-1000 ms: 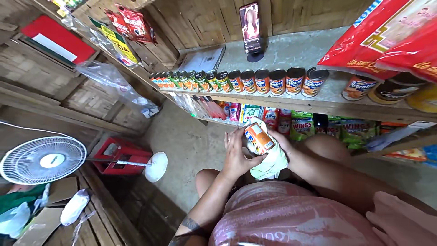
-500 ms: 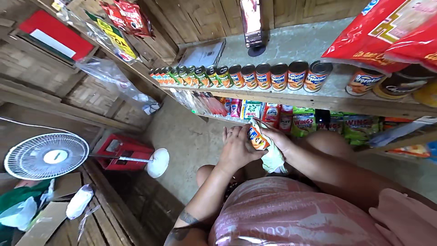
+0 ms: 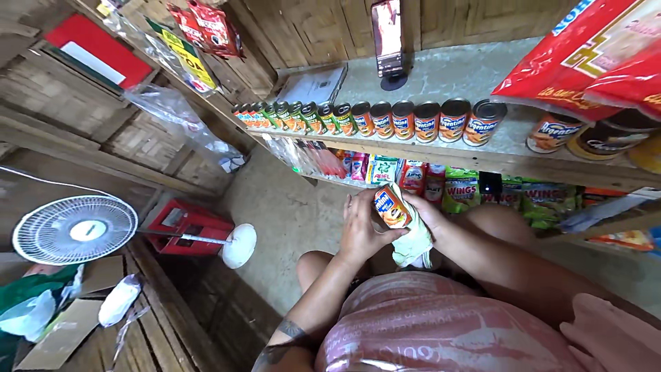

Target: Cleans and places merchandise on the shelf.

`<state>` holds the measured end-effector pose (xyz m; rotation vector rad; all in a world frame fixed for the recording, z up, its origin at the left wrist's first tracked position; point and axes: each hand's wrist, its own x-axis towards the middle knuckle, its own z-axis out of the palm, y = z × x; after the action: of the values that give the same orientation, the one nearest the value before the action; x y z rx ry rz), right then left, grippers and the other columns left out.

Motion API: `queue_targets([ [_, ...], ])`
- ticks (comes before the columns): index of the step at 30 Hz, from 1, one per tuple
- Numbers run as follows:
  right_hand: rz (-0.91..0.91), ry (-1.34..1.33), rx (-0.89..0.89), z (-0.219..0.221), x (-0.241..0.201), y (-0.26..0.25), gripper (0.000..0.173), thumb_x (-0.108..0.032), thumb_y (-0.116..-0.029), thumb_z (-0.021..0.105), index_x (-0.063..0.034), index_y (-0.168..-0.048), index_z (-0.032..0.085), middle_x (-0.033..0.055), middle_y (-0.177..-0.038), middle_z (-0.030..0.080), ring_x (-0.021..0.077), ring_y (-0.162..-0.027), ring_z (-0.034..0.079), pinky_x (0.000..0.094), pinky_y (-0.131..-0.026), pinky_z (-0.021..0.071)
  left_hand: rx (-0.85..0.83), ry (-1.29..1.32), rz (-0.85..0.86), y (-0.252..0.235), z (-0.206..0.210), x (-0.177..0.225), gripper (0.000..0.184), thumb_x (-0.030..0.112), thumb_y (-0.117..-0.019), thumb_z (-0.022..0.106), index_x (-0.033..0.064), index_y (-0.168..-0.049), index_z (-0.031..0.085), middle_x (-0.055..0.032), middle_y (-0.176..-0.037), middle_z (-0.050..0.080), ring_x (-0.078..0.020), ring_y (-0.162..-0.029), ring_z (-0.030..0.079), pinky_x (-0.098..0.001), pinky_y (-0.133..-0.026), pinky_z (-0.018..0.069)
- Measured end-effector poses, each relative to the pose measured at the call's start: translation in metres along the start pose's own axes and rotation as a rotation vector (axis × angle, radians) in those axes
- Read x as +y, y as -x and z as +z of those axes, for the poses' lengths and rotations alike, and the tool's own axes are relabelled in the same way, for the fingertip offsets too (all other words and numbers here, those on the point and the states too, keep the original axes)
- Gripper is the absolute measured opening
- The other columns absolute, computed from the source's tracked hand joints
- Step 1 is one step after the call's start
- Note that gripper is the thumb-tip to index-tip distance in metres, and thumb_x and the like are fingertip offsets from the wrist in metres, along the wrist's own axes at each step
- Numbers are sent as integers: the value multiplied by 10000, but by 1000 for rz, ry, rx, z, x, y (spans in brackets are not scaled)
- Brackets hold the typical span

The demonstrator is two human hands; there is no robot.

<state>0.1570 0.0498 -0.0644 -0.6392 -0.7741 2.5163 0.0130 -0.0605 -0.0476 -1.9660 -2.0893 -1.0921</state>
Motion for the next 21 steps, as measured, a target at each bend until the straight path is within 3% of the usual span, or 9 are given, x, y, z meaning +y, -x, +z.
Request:
queue_targets([
  [2, 35, 9, -2, 4, -1, 1, 370, -336, -1111, 353, -124, -1235, 631, 60, -1001, 730, 130, -919, 715, 300, -816, 606, 64, -36, 70, -1, 0, -1, 935, 617, -721, 850, 98, -1418, 505, -119, -1398, 591, -262, -1321, 555, -621, -1171, 335],
  [5, 50, 22, -8, 4, -2, 0, 367, -355, -1108, 390, -132, -1290, 618, 59, -1062, 719, 133, -975, 703, 303, -858, 596, 115, -84, 111, -1, 3, -6, 894, 570, -751, 852, 139, -1439, 479, -146, -1465, 526, -287, -1365, 515, -609, -1180, 329],
  [8, 59, 13, 4, 2, -2, -1, 364, -337, -1111, 383, -118, -1293, 609, 70, -1065, 715, 143, -980, 702, 307, -858, 594, 45, -20, 74, 0, 3, -9, 876, 568, -759, 850, 156, -1441, 485, -191, -1550, 427, -332, -1406, 474, -613, -1151, 379],
  [10, 47, 3, 20, 2, -2, -1, 357, -319, -1114, 369, -120, -1306, 594, 73, -1053, 718, 150, -963, 708, 312, -844, 602, -26, 137, 26, 0, 0, -11, 816, 564, -826, 798, 147, -1457, 492, -194, -1599, 370, -320, -1432, 445, -547, -1132, 432],
  [13, 10, 63, 98, 1, -3, -3, 329, -285, -1108, 407, -132, -1350, 568, 79, -1066, 705, 158, -957, 700, 323, -835, 597, -64, 418, -38, 1, 0, -12, 561, 388, -968, 697, 91, -1416, 536, -167, -1569, 434, -258, -1430, 458, -467, -1147, 437],
  [16, -32, 140, 129, 2, -2, -2, 345, -219, -1104, 410, -138, -1415, 537, 95, -1119, 700, 165, -988, 695, 337, -859, 591, 21, 505, -27, 3, 4, -9, 424, 270, -940, 753, 71, -1286, 609, -145, -1426, 555, -231, -1310, 560, -438, -1068, 512],
  [18, -52, 160, 131, 4, -2, -2, 334, -172, -1092, 424, -131, -1401, 543, 97, -1104, 708, 162, -965, 702, 337, -841, 599, 23, 503, -7, 3, 4, -6, 560, 265, -899, 803, 104, -1371, 546, -127, -1389, 568, -211, -1239, 607, -420, -1007, 562],
  [21, -48, 177, 123, 1, -2, -3, 390, -167, -1085, 444, -159, -1468, 511, 99, -1173, 698, 164, -1015, 694, 341, -875, 589, 0, 511, -74, 2, -2, -2, 739, 254, -880, 817, 65, -1498, 458, -167, -1383, 537, -204, -1176, 633, -388, -943, 599],
])
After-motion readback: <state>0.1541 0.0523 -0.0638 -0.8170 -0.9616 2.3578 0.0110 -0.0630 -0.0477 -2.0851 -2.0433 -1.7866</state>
